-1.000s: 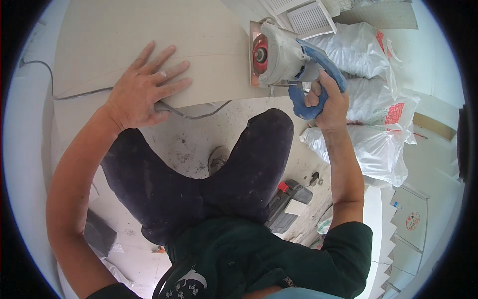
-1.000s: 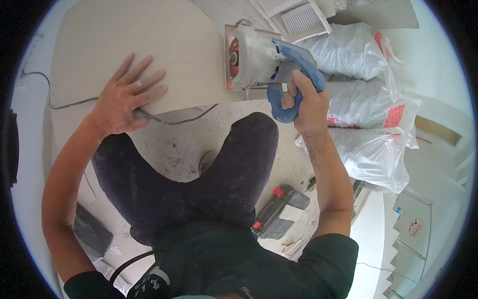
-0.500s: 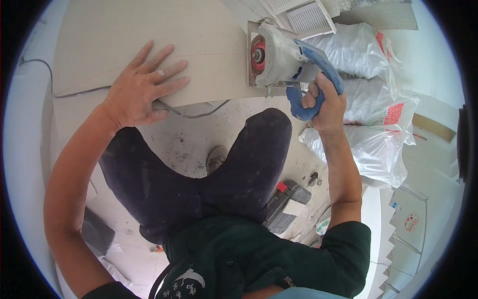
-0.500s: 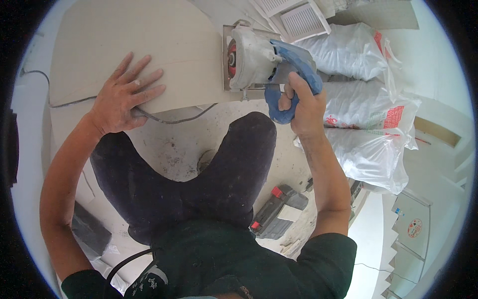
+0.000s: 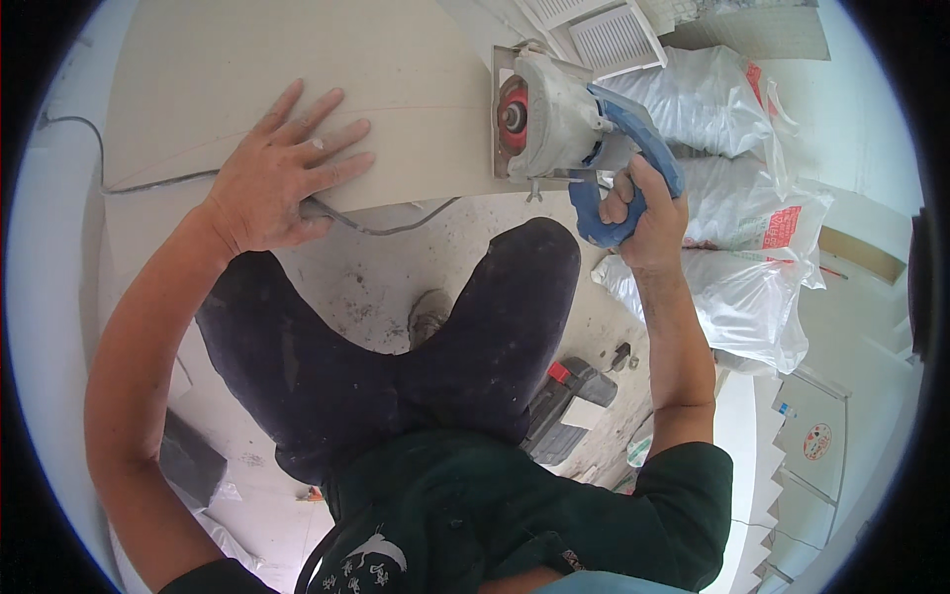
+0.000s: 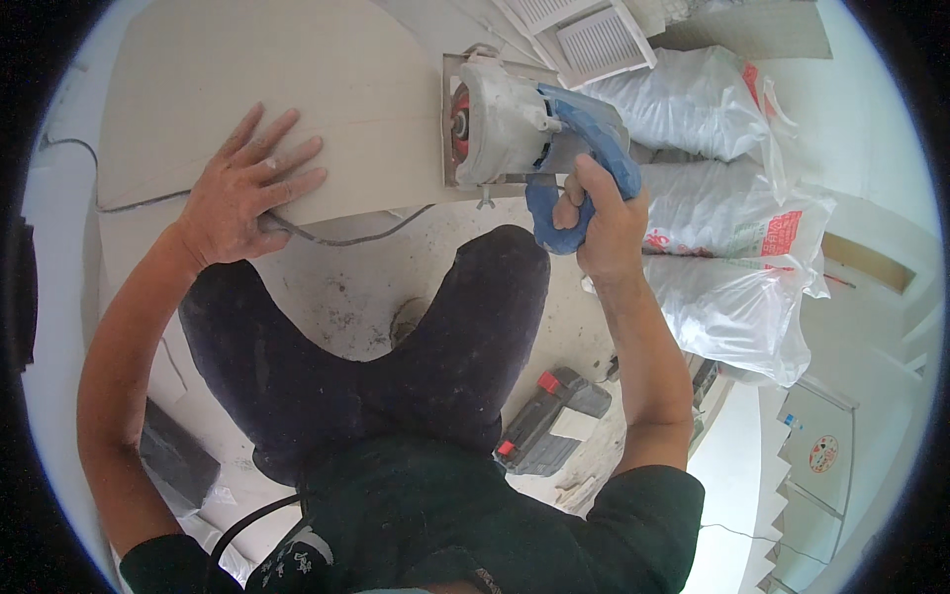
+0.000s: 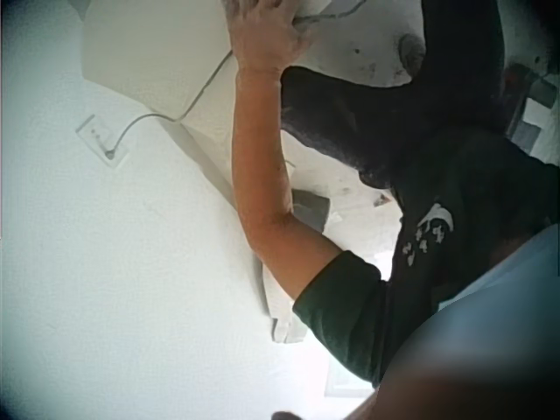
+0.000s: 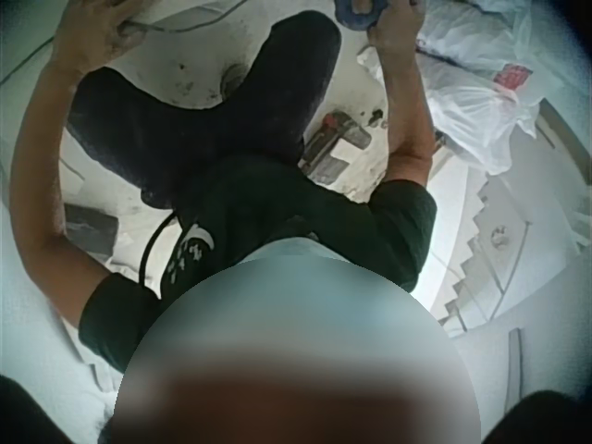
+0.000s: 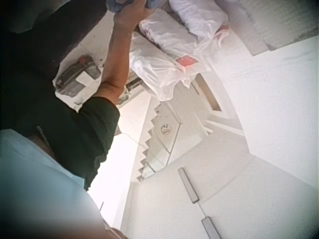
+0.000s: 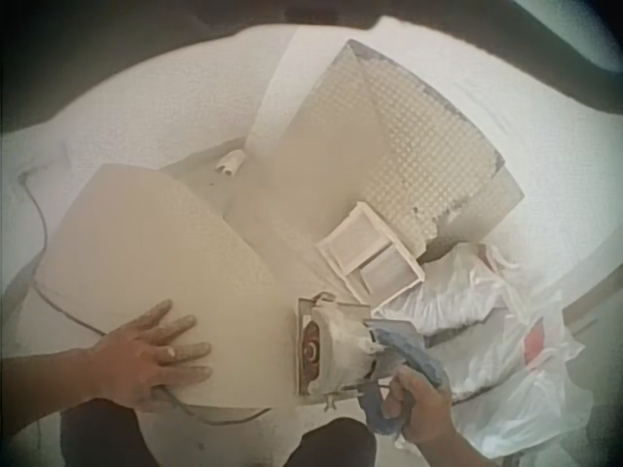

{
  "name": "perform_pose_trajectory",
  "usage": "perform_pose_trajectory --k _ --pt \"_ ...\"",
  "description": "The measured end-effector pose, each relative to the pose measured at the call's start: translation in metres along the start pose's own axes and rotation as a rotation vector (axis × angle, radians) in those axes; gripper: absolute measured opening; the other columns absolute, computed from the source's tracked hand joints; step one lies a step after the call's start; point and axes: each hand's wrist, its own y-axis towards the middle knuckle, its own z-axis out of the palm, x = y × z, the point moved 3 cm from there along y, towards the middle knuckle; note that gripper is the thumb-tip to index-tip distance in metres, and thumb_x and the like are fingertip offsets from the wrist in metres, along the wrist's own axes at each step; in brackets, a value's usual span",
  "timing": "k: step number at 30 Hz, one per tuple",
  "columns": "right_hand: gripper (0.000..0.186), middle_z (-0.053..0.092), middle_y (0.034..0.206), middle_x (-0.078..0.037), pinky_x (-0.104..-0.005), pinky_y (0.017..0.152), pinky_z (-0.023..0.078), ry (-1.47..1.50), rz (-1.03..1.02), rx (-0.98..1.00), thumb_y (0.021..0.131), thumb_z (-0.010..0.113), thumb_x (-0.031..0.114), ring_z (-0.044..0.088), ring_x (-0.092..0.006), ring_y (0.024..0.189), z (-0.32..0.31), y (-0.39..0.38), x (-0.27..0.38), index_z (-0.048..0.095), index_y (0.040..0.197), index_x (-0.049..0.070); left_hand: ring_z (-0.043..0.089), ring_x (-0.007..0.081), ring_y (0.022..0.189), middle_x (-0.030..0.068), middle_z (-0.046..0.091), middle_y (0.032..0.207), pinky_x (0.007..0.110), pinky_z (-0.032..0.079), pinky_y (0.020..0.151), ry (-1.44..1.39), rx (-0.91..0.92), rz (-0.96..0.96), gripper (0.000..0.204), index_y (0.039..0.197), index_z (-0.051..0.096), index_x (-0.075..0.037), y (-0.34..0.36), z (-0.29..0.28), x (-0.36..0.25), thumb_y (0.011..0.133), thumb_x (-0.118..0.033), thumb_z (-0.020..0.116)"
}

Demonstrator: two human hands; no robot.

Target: Measure a tile with a tape measure and cut it using a circular saw.

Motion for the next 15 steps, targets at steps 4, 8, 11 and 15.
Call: perform_pose_trajectory --k 4,8,11,15 --pt "0.016 0.048 0.066 -0.003 -0.0305 0.048 0.042 0.006 0.003 0.021 0.097 0.055 0.016 0.049 -0.0141 0.052 -0.001 -0.005 0.001 0.055 0.108 0.004 0.032 0.0282 0.145 -0.0016 0.049 0.148 0.053 0.014 0.125 0.013 0.015 0.003 0.089 0.135 0.056 -0.031 -0.001 -0.001 -0.001 0.049 -0.021 0.080" --pt "0.012 0.048 0.068 -0.004 -0.0313 0.050 0.043 -0.059 0.006 -0.002 0.096 0.057 0.016 0.048 -0.0146 0.052 0.004 -0.014 0.005 0.054 0.099 0.004 0.033 0.0283 0.145 -0.0018 0.049 0.148 0.053 0.014 0.125 0.016 0.015 0.000 0.089 0.134 0.057 -0.030 -0.002 0.002 -0.001 0.048 -0.021 0.079" --pt "0.012 0.048 0.069 -0.005 -0.0312 0.050 0.043 -0.048 -0.011 0.016 0.096 0.058 0.016 0.049 -0.0146 0.052 0.001 -0.015 0.002 0.054 0.096 0.005 0.033 0.0285 0.145 -0.0022 0.048 0.148 0.053 0.014 0.125 0.021 0.020 0.003 0.089 0.134 0.057 -0.030 -0.001 0.001 -0.002 0.048 -0.021 0.078" --pt "0.013 0.048 0.068 -0.004 -0.0312 0.050 0.043 -0.095 -0.036 0.011 0.095 0.059 0.017 0.049 -0.0147 0.052 0.001 -0.017 0.002 0.054 0.093 0.005 0.033 0.0299 0.144 -0.0013 0.049 0.148 0.054 0.015 0.124 0.020 0.017 0.007 0.090 0.134 0.058 -0.029 0.000 -0.002 -0.004 0.046 -0.020 0.077"
